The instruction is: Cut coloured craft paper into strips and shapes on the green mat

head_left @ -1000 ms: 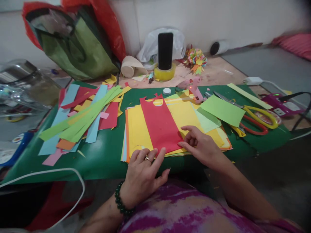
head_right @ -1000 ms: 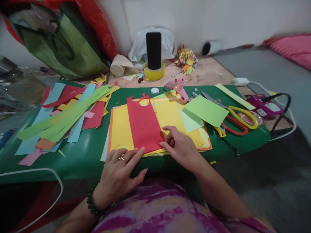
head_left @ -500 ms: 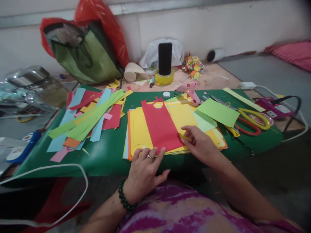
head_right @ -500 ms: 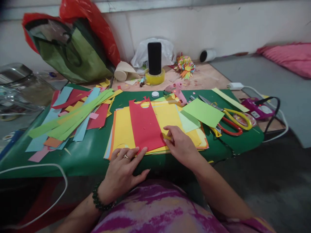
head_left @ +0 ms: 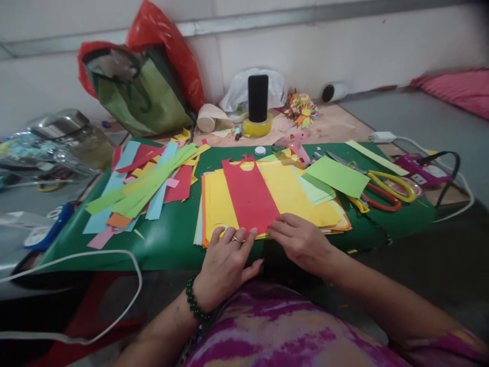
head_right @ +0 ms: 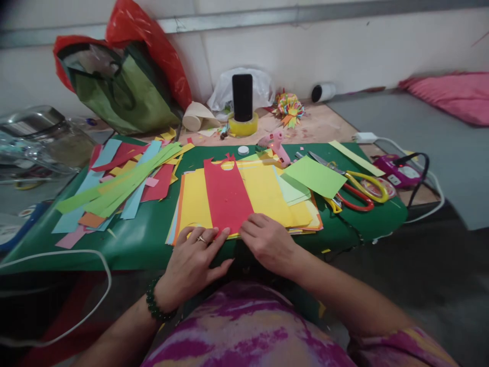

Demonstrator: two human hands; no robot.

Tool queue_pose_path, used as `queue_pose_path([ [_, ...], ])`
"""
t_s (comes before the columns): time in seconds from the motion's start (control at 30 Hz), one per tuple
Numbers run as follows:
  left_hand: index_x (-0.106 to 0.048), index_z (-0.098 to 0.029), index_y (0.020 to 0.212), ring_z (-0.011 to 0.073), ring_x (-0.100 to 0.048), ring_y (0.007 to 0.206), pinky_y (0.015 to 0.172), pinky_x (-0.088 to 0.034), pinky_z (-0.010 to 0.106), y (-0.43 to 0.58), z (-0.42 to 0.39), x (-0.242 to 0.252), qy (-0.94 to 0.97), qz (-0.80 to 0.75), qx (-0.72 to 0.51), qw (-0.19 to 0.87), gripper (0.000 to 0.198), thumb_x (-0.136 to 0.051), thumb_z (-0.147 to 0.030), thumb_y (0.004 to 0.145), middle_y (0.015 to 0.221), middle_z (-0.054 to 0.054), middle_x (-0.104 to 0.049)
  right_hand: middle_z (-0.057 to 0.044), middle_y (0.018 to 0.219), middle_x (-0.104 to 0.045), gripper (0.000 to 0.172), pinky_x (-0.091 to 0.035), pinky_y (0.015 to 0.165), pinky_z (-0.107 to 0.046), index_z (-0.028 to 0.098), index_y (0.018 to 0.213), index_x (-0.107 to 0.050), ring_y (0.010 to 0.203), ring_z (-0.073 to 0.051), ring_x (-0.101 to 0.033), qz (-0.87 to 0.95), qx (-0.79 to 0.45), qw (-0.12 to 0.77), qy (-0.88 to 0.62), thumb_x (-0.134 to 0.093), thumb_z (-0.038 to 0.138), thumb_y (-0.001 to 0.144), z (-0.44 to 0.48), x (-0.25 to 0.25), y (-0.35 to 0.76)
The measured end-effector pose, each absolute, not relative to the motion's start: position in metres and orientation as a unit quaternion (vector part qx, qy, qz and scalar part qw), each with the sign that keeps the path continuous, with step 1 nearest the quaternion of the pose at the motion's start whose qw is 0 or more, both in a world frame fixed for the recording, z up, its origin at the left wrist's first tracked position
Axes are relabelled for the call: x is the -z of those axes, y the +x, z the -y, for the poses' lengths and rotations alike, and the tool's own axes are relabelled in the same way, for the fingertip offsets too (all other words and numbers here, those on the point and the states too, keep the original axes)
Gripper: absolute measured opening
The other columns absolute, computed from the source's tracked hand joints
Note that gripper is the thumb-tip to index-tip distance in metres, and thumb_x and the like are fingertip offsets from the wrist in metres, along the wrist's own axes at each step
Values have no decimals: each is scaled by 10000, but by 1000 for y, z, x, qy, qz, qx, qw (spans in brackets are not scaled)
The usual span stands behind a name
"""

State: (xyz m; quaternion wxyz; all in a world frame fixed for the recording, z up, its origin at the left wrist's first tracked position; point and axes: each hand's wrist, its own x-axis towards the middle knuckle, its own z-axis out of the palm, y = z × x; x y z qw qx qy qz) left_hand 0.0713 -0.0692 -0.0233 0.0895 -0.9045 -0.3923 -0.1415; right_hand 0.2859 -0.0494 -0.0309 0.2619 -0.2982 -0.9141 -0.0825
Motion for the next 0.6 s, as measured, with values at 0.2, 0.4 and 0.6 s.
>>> queue_pose_path([
  [0.2,-630,-125,1204,248,-579,900,883,-369,409,70,70,24,-906,385,137,111,538,-646,-515,834,1025,90,-707,-98,925,-725,359,-543,745,-290,127,1005,-676,883,-189,-598,907,63,280,-308,-377,-14,867,49,33,323],
  [0.4,-606,-108,1222,262,-592,924,896,-388,433,72,70,25,-910,377,124,123,611,-651,-564,818,1024,114,-694,-94,919,-710,302,-506,656,-311,134,1026,-689,790,-199,-575,901,95,223,-360,-458,32,859,54,25,302],
  [0.6,-596,-130,1260,288,-603,999,948,-392,448,67,75,29,-907,387,113,122,554,-683,-464,826,1118,135,-688,-108,990,-706,329,-525,689,-324,115,1073,-678,855,-214,-571,899,85,197,-383,-456,20,848,60,35,304],
])
